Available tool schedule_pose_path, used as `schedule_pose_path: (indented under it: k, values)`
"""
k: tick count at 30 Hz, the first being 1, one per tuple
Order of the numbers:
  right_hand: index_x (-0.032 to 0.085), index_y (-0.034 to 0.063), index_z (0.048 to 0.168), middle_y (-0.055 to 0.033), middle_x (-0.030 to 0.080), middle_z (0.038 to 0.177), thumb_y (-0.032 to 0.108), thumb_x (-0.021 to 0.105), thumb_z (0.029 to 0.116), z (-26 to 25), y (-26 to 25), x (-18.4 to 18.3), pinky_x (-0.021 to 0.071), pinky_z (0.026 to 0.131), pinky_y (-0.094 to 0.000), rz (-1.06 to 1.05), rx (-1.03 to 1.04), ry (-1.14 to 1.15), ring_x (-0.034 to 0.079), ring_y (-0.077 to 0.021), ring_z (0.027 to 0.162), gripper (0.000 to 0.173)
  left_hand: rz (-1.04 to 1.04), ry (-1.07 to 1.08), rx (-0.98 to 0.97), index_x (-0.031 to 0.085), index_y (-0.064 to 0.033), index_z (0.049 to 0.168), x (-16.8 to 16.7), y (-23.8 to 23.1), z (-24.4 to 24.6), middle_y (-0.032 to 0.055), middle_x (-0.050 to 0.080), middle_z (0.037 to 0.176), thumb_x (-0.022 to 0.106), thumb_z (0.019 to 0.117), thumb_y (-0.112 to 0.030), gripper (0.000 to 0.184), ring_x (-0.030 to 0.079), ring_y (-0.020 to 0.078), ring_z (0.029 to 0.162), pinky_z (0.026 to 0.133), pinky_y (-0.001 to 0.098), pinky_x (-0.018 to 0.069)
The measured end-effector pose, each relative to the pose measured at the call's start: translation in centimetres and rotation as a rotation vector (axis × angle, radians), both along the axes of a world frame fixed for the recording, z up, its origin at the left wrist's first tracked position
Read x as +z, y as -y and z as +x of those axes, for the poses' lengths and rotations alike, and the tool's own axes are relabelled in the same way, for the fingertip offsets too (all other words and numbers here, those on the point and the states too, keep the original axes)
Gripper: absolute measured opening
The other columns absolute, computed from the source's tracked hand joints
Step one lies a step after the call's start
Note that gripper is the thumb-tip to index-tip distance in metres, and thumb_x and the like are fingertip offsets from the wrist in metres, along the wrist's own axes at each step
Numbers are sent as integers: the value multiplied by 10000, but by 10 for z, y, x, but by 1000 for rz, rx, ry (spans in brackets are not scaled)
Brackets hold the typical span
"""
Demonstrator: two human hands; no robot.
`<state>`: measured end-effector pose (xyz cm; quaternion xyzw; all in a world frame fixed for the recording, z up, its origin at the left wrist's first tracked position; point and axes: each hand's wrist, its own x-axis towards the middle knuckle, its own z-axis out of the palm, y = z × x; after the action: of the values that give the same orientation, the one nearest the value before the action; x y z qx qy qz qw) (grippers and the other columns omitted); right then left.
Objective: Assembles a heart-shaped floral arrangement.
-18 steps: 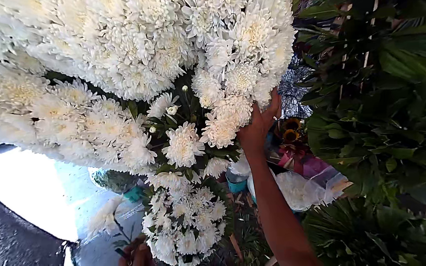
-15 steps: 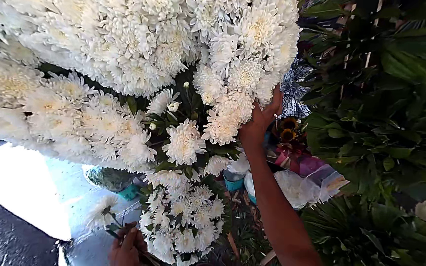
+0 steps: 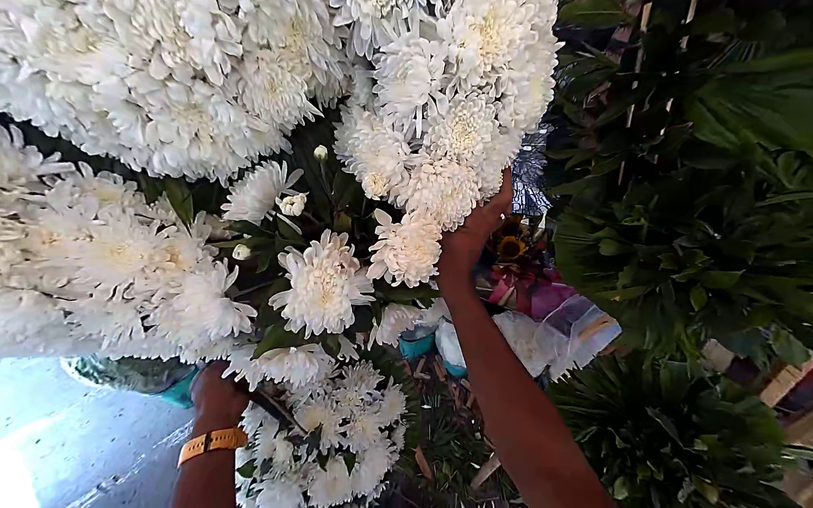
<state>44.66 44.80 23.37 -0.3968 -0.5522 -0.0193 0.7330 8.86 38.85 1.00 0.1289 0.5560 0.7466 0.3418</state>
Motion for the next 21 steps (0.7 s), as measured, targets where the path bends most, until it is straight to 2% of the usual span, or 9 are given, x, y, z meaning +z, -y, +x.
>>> schedule_pose_path:
  k: [1, 2, 4, 5, 9, 13, 15, 18, 21]
  values:
    - [620, -3, 1321, -297, 269, 1607, 242, 693, 851, -3, -11, 3, 206, 1185, -608, 89, -58, -74, 212, -462, 1500, 535, 9, -65, 38, 414, -70, 1445, 1, 0, 2, 136, 533, 1312, 466, 1008, -140, 446, 567, 213, 1100, 872, 453, 523]
    - [660, -21, 1257, -322, 308, 1577, 245, 703, 827, -4, -16, 5, 214, 1188, -593, 117, -76, -102, 236, -472, 1486, 507, 25, -113, 71, 356, -64, 1506, 4, -1, 4, 168, 482, 1400, 472, 994, -111, 526, 535, 240, 1171, 918, 473, 506]
    - [605, 2, 1328, -277, 226, 1622, 242, 685, 890, -3, -13, 6, 207, 1203, -576, 39, -43, -65, 168, -436, 1517, 505, 57, -140, 75, 278, -86, 1568, 10, 0, 7, 188, 401, 1514, 470, 979, -84, 619, 485, 272, 1285, 990, 503, 481]
    - [636, -12, 1303, -299, 273, 1602, 241, 700, 856, -4, -19, 7, 234, 1190, -577, 69, -74, -90, 216, -454, 1499, 518, 64, -135, 49, 267, -99, 1574, 13, 2, 9, 182, 385, 1533, 450, 984, -94, 617, 474, 276, 1308, 1002, 508, 475]
    - [686, -27, 1200, -321, 335, 1561, 224, 707, 835, -7, -28, 9, 252, 1180, -563, 117, -103, -135, 264, -462, 1476, 443, 43, -132, -21, 291, -94, 1548, 17, 5, 13, 159, 415, 1500, 407, 1016, -104, 545, 492, 236, 1282, 989, 462, 488]
    - [682, -33, 1215, -310, 364, 1559, 223, 677, 867, -9, -32, 12, 278, 1153, -594, 72, -153, -142, 300, -464, 1468, 432, -12, -202, -46, 348, -62, 1503, 20, 7, 7, 157, 478, 1423, 453, 1012, -53, 502, 541, 223, 1203, 934, 443, 519]
    - [667, -50, 1231, -324, 350, 1564, 217, 629, 887, -10, -29, 17, 231, 1183, -599, 29, -178, -106, 292, -470, 1479, 437, -32, -200, -55, 347, -71, 1504, 20, 7, 5, 157, 484, 1410, 459, 1004, -56, 512, 545, 228, 1187, 916, 457, 520]
    - [708, -37, 1155, -350, 358, 1540, 188, 627, 891, -10, -31, 17, 179, 1194, -620, 10, -230, -42, 292, -494, 1468, 356, -54, -213, -56, 345, -68, 1516, 20, 6, 2, 172, 472, 1434, 476, 985, -28, 549, 536, 245, 1198, 930, 473, 509]
    - [688, 0, 1219, -313, 299, 1592, 234, 660, 882, -4, -16, 15, 135, 1201, -660, -78, -195, 40, 203, -471, 1519, 411, -13, -221, -63, 367, -50, 1502, 17, 4, -1, 171, 484, 1421, 469, 969, -32, 543, 534, 240, 1201, 947, 470, 503]
